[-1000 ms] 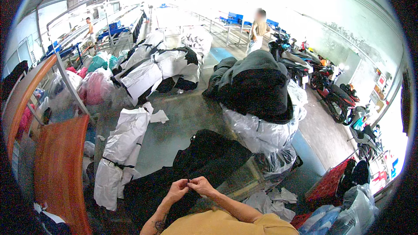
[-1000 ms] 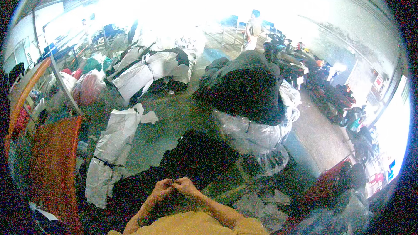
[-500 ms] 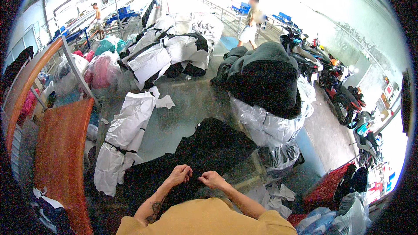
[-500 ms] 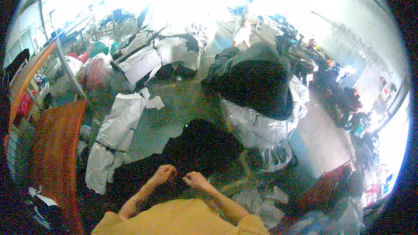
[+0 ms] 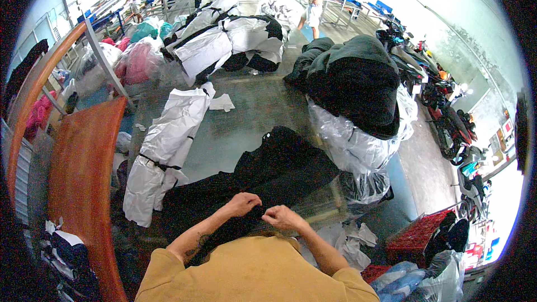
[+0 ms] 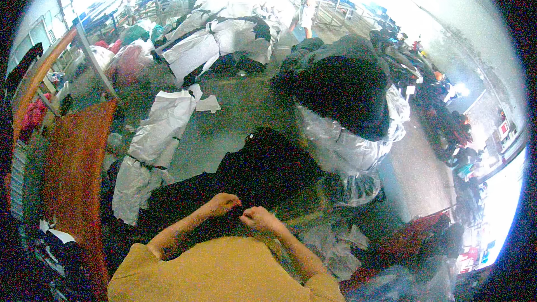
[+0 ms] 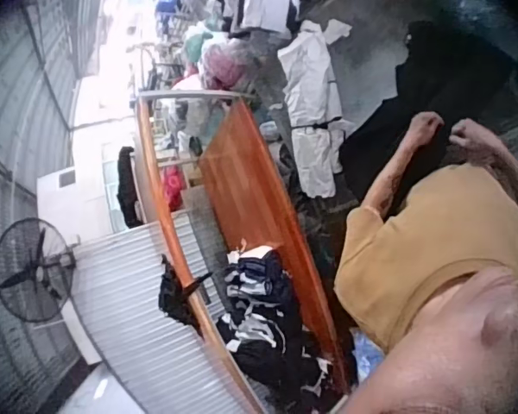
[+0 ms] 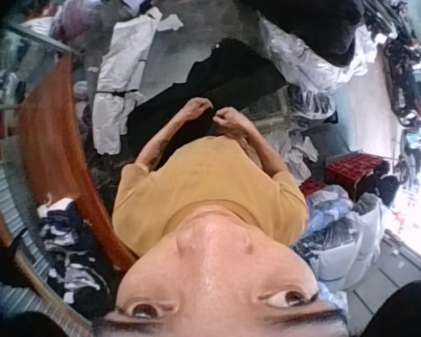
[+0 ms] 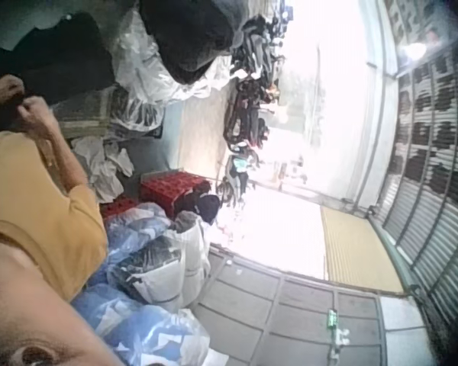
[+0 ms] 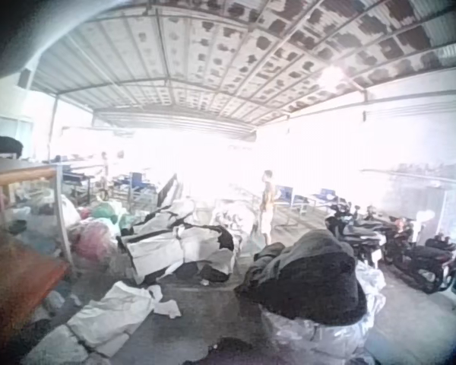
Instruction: The person wraps black garments in white paper on a table, folds the paper around each item, and secures the bundles with black ties. The person handles multiple garments one at a time, placing finished bundles aside.
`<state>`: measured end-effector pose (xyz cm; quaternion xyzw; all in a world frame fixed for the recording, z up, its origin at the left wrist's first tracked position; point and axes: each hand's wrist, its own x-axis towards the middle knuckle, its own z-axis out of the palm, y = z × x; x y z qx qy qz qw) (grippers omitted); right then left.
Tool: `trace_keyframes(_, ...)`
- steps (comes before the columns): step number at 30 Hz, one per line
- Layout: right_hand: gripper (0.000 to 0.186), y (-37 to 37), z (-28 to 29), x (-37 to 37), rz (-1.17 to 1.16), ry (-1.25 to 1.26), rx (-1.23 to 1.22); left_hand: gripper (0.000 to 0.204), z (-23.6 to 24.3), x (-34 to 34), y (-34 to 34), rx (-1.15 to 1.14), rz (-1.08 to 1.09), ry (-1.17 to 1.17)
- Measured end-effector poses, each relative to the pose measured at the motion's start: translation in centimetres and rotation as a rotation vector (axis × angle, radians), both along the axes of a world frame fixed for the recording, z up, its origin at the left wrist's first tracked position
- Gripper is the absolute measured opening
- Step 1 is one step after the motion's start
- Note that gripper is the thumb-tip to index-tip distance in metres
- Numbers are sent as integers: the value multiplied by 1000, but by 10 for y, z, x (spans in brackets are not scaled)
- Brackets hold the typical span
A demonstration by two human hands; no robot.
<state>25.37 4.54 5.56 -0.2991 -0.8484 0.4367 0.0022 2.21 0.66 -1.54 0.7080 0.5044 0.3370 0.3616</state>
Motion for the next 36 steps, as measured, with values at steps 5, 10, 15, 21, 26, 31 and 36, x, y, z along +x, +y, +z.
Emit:
trace_keyframes(5,28,59,51,-58,374,-249,294,25,5,-8,-1,-117,-213,271)
trace_keyframes(10,18,47,65,-129,462,229,1258,37,-86,-24,6,160,96,34)
trace_keyframes(15,24,10,42,-91,86,164,756,37,-62,-24,16,47,-66,-264)
trace_keyframes(21,30,5,0,-64,-190,61,437,63,-12,-29,4,-476,59,-273)
trace_keyframes(26,23,13,-26,-56,-252,153,368,56,-10,-32,12,-473,-31,-238)
trace_keyframes(31,24,10,6,-53,-341,-19,216,39,14,-39,10,-540,-54,-235)
trace_keyframes(36,27,0,-15,-36,-363,44,210,35,57,-34,23,-636,-166,-104)
